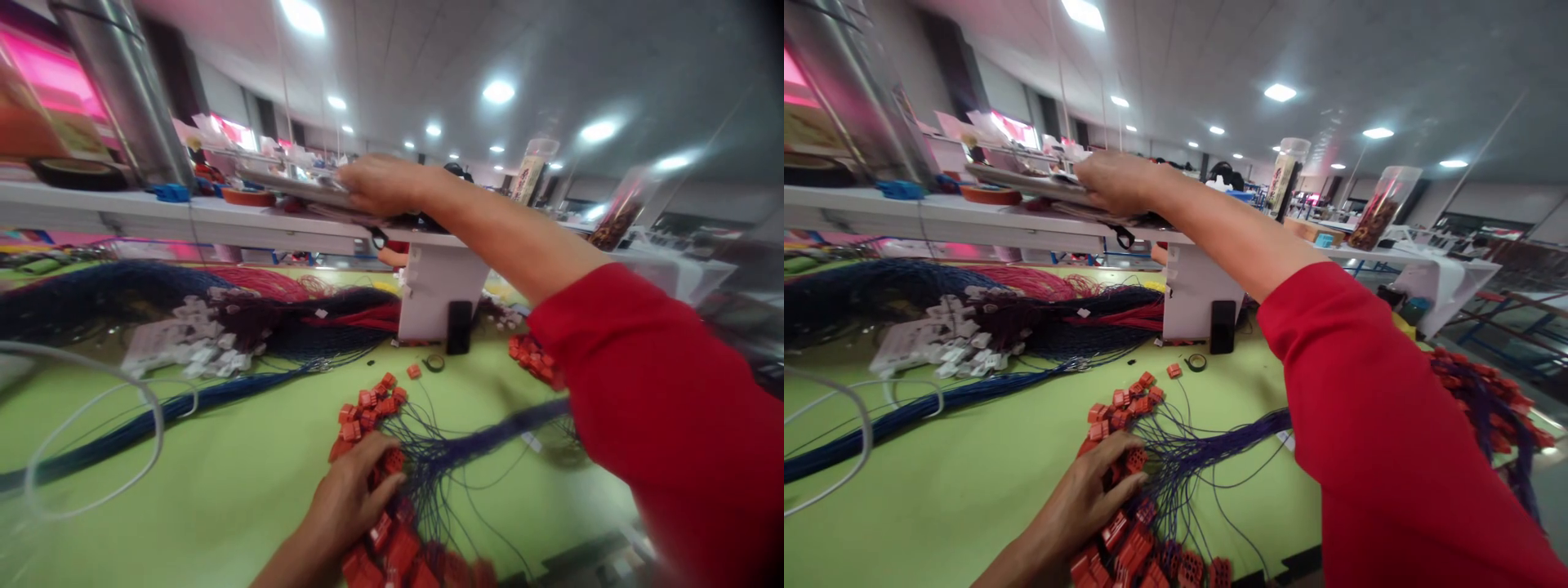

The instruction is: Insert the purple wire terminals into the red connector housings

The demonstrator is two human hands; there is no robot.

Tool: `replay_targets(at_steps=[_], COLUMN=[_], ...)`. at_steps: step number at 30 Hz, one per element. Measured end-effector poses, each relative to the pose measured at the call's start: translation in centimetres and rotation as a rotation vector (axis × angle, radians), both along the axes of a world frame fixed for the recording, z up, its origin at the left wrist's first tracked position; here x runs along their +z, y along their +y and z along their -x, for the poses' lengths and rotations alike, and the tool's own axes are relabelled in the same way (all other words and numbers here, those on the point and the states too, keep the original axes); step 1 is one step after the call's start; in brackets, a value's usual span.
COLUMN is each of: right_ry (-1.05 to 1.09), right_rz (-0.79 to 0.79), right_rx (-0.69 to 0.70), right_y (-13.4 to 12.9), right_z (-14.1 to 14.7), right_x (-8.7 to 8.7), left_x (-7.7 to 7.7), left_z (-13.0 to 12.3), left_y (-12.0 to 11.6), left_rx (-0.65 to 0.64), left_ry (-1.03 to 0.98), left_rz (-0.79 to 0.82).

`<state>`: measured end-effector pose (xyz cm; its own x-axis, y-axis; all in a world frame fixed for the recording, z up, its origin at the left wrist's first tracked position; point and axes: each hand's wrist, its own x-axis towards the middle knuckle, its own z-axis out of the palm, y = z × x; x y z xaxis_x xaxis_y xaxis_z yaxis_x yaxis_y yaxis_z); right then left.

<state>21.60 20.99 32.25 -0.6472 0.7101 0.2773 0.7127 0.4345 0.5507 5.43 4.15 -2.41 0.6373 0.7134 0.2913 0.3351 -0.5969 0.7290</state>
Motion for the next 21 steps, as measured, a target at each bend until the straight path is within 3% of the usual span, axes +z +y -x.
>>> replay_targets(at_steps=[6,11,21], right_ry=[0.051,0.107,0.174], right_rz=[-0.095,-0.149,-0.211], right_rx=[-0.039,-0.051,-0.097], right_y=[0.0,1.6,2.9], right_z=[-0.1,-1.0,-2.5], right_x=[3.1,5.2,6.2], left_x=[-0.4,-0.8,-0.8], left_z=[0.0,0.0,0.1], left_y=[0.1,0.2,0.2], left_rx=[0.001,-0.018,0.004], left_ry=[0.0,-0.017,-0.029], left_rz=[-0.006,-0.018,-0.018])
